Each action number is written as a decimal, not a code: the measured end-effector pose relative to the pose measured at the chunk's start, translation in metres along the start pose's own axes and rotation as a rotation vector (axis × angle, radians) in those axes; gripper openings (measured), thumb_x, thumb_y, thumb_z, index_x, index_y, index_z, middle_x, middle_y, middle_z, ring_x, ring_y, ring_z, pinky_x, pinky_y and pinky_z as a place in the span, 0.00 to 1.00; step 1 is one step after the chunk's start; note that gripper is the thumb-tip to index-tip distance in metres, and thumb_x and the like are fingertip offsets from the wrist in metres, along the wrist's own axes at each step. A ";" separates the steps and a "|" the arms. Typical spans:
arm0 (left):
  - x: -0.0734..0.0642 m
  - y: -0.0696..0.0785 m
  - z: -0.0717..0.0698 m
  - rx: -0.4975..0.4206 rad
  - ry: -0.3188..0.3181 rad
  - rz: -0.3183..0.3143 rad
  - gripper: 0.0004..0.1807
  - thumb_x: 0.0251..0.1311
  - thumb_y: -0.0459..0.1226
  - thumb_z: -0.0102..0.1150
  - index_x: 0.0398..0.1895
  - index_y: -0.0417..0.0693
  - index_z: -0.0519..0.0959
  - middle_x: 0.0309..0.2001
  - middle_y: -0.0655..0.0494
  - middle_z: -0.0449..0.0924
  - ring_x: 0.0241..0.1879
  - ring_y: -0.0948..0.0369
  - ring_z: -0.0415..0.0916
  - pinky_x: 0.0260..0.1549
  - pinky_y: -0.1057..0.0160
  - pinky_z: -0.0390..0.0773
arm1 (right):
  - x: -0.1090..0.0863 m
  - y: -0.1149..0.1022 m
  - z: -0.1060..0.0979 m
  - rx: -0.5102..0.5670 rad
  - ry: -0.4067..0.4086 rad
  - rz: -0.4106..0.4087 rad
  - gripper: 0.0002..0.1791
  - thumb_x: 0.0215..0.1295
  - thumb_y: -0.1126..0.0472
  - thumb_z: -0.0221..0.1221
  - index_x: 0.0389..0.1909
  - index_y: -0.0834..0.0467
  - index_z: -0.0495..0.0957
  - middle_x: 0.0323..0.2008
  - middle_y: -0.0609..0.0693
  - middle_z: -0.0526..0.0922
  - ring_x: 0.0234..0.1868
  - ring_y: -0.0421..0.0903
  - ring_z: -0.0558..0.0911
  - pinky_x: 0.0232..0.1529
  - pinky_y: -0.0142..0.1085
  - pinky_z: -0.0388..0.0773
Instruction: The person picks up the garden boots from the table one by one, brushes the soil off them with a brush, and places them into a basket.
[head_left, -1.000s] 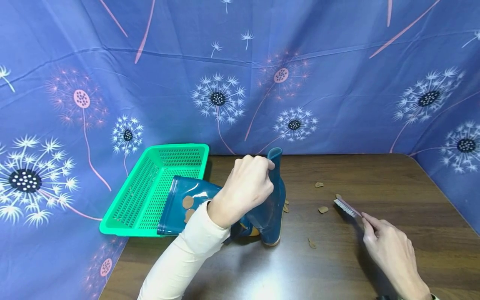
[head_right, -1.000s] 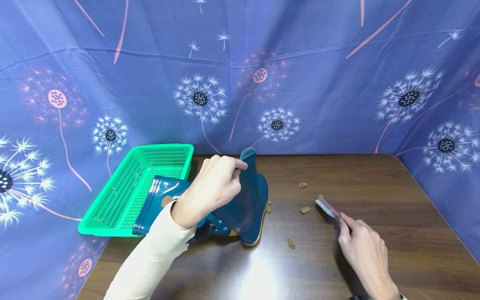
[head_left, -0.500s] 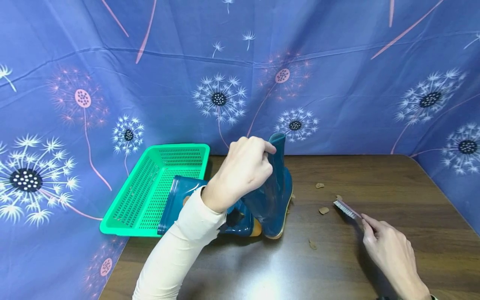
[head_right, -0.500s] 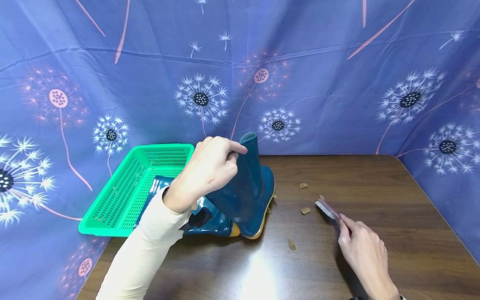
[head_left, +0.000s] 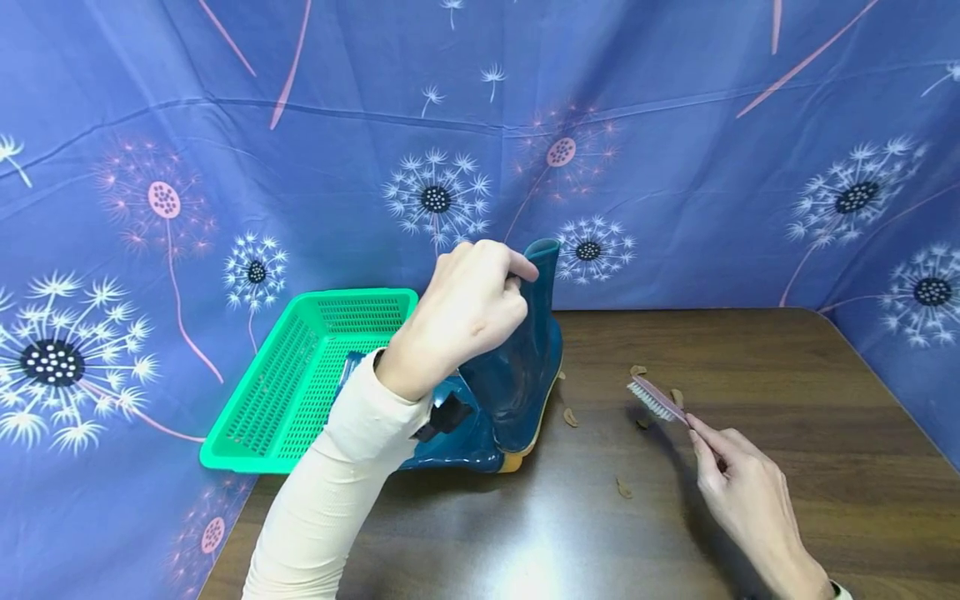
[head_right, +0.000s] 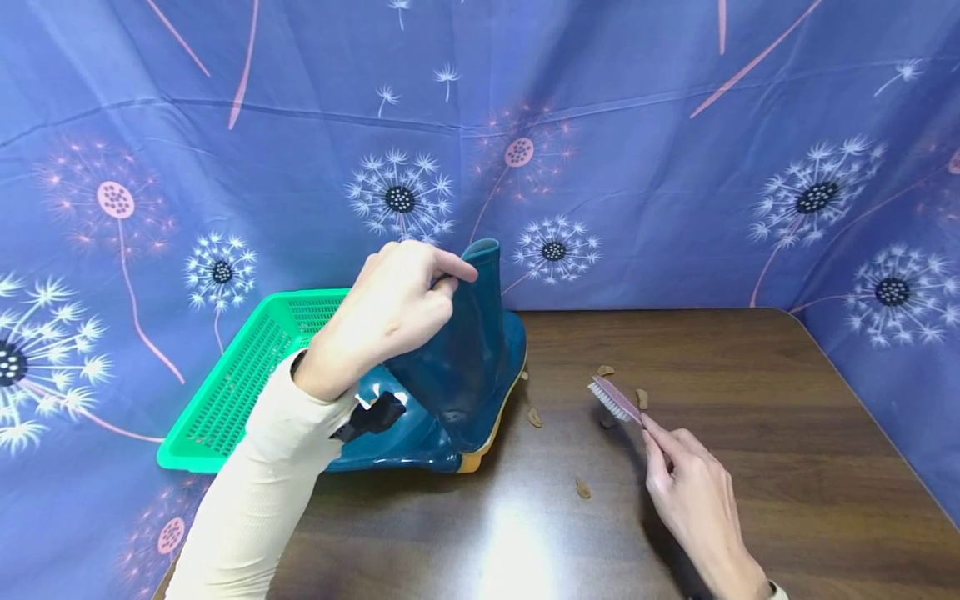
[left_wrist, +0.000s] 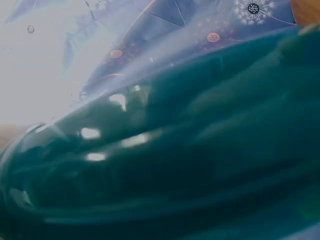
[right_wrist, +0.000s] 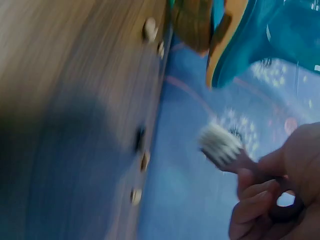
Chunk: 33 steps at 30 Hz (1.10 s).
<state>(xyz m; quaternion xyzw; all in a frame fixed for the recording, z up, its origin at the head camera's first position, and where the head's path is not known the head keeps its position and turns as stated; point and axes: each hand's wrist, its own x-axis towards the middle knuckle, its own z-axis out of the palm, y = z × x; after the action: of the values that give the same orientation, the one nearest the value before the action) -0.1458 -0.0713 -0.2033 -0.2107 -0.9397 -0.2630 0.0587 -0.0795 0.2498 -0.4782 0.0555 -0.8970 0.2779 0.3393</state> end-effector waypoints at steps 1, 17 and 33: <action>0.000 0.000 0.000 0.001 0.004 -0.002 0.29 0.60 0.25 0.42 0.56 0.46 0.89 0.10 0.58 0.63 0.12 0.61 0.50 0.15 0.66 0.48 | 0.001 -0.004 0.003 0.020 0.014 -0.027 0.17 0.63 0.71 0.67 0.53 0.60 0.90 0.28 0.46 0.82 0.23 0.25 0.61 0.22 0.30 0.58; -0.006 0.005 -0.005 -0.030 0.011 0.005 0.28 0.66 0.26 0.41 0.56 0.50 0.89 0.09 0.60 0.57 0.10 0.61 0.48 0.16 0.65 0.45 | 0.008 -0.027 0.032 -0.028 0.018 -0.116 0.17 0.59 0.70 0.70 0.50 0.61 0.91 0.27 0.48 0.83 0.20 0.34 0.64 0.18 0.35 0.61; -0.010 -0.002 -0.044 0.065 0.034 -0.031 0.29 0.67 0.28 0.40 0.57 0.56 0.90 0.12 0.58 0.63 0.12 0.59 0.52 0.17 0.64 0.49 | 0.007 -0.004 0.015 -0.038 0.006 -0.028 0.14 0.63 0.68 0.68 0.50 0.61 0.91 0.27 0.48 0.82 0.20 0.31 0.61 0.19 0.31 0.57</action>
<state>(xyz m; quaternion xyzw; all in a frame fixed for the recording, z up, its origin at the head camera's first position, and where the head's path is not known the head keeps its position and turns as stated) -0.1377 -0.0994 -0.1685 -0.1895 -0.9498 -0.2366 0.0776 -0.0918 0.2390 -0.4811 0.0608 -0.9002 0.2560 0.3470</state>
